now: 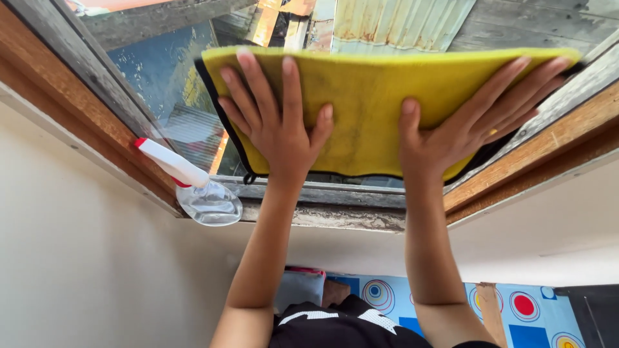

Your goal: The person wipes a window pane using a yellow microfiber cloth. They move the cloth back and forth across the glass surface in a repetitive motion to clean it.

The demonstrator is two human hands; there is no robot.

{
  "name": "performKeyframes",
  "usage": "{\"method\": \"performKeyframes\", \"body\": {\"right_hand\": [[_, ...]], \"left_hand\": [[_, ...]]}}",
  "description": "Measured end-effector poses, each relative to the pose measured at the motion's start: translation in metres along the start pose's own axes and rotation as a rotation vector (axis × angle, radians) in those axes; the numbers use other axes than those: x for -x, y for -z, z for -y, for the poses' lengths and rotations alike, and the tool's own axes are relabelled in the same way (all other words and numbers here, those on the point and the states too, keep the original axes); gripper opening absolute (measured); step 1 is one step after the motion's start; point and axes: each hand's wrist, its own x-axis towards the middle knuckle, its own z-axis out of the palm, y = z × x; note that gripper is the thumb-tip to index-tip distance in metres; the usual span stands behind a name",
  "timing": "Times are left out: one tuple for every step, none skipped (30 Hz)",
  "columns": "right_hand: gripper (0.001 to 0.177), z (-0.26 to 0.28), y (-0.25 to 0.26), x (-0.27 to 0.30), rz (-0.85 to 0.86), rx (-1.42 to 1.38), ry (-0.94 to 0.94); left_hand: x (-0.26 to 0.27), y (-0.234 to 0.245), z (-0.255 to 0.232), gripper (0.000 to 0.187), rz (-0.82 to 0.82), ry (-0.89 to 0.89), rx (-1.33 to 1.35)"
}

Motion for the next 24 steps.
{"method": "performKeyframes", "body": {"right_hand": [[0.100,-0.006,-0.003,0.010,-0.003,0.000,-0.002],[0.098,-0.012,-0.005,0.020,-0.004,-0.006,0.016],[0.097,-0.019,-0.007,0.030,-0.004,-0.009,0.033],[0.097,-0.023,-0.006,0.041,-0.005,-0.006,0.031],[0.096,-0.027,-0.006,0.050,0.011,-0.022,0.037],[0.095,-0.031,-0.007,0.059,0.026,-0.038,0.043],[0.095,-0.030,-0.006,0.060,0.022,-0.037,0.043],[0.096,-0.030,-0.006,0.062,0.041,-0.045,0.036],[0.096,-0.030,-0.005,0.063,0.057,-0.052,0.028],[0.096,-0.027,-0.005,0.061,0.050,-0.051,0.028],[0.097,-0.023,-0.006,0.058,0.044,-0.053,0.024],[0.097,-0.020,-0.006,0.054,0.038,-0.054,0.020],[0.097,-0.017,-0.009,0.044,0.029,-0.057,0.023],[0.097,-0.014,-0.012,0.034,0.002,-0.050,0.035],[0.098,-0.012,-0.012,0.029,-0.012,-0.040,0.043],[0.098,-0.003,-0.009,0.023,-0.008,-0.040,0.044],[0.097,0.007,-0.008,0.014,-0.007,-0.064,0.012],[0.096,0.017,-0.007,0.006,-0.006,-0.088,-0.021],[0.096,0.019,-0.007,0.006,-0.008,-0.091,-0.020],[0.095,0.020,-0.007,0.006,-0.006,-0.088,-0.021],[0.095,0.021,-0.007,0.008,0.001,-0.085,-0.020],[0.095,0.018,-0.008,0.013,0.003,-0.089,-0.016],[0.092,0.015,-0.008,0.019,0.016,-0.078,0.014],[0.090,0.012,-0.009,0.026,0.028,-0.067,0.045]], "left_hand": [[0.011,-0.003,0.003,0.070,-0.001,-0.003,0.001],[0.022,-0.006,0.005,0.069,-0.007,-0.017,0.013],[0.034,-0.008,0.007,0.067,-0.011,-0.030,0.026],[0.045,-0.011,0.011,0.067,-0.009,-0.032,0.028],[0.054,-0.014,0.015,0.067,-0.007,-0.050,0.037],[0.063,-0.018,0.019,0.067,-0.005,-0.068,0.046],[0.064,-0.018,0.020,0.067,-0.008,-0.069,0.048],[0.065,-0.018,0.021,0.067,-0.019,-0.073,0.054],[0.066,-0.019,0.022,0.067,-0.033,-0.078,0.061],[0.062,-0.016,0.022,0.067,-0.037,-0.081,0.065],[0.057,-0.014,0.022,0.067,-0.030,-0.074,0.060],[0.052,-0.011,0.022,0.067,-0.023,-0.067,0.055],[0.037,-0.010,0.021,0.067,-0.032,-0.069,0.057],[0.022,-0.008,0.021,0.067,-0.037,-0.070,0.048],[0.013,-0.002,0.022,0.068,-0.029,-0.066,0.035],[0.002,0.004,0.018,0.068,-0.027,-0.064,0.033],[-0.012,0.008,0.015,0.068,-0.049,-0.052,0.045],[-0.025,0.012,0.012,0.068,-0.072,-0.041,0.057],[-0.022,0.010,0.014,0.068,-0.076,-0.041,0.056],[-0.019,0.009,0.015,0.068,-0.059,-0.043,0.062],[-0.014,0.008,0.017,0.068,-0.040,-0.042,0.066],[-0.006,0.005,0.019,0.068,-0.042,-0.038,0.062],[0.003,0.004,0.021,0.067,-0.032,-0.043,0.057],[0.012,0.002,0.023,0.067,-0.021,-0.048,0.052]]}}
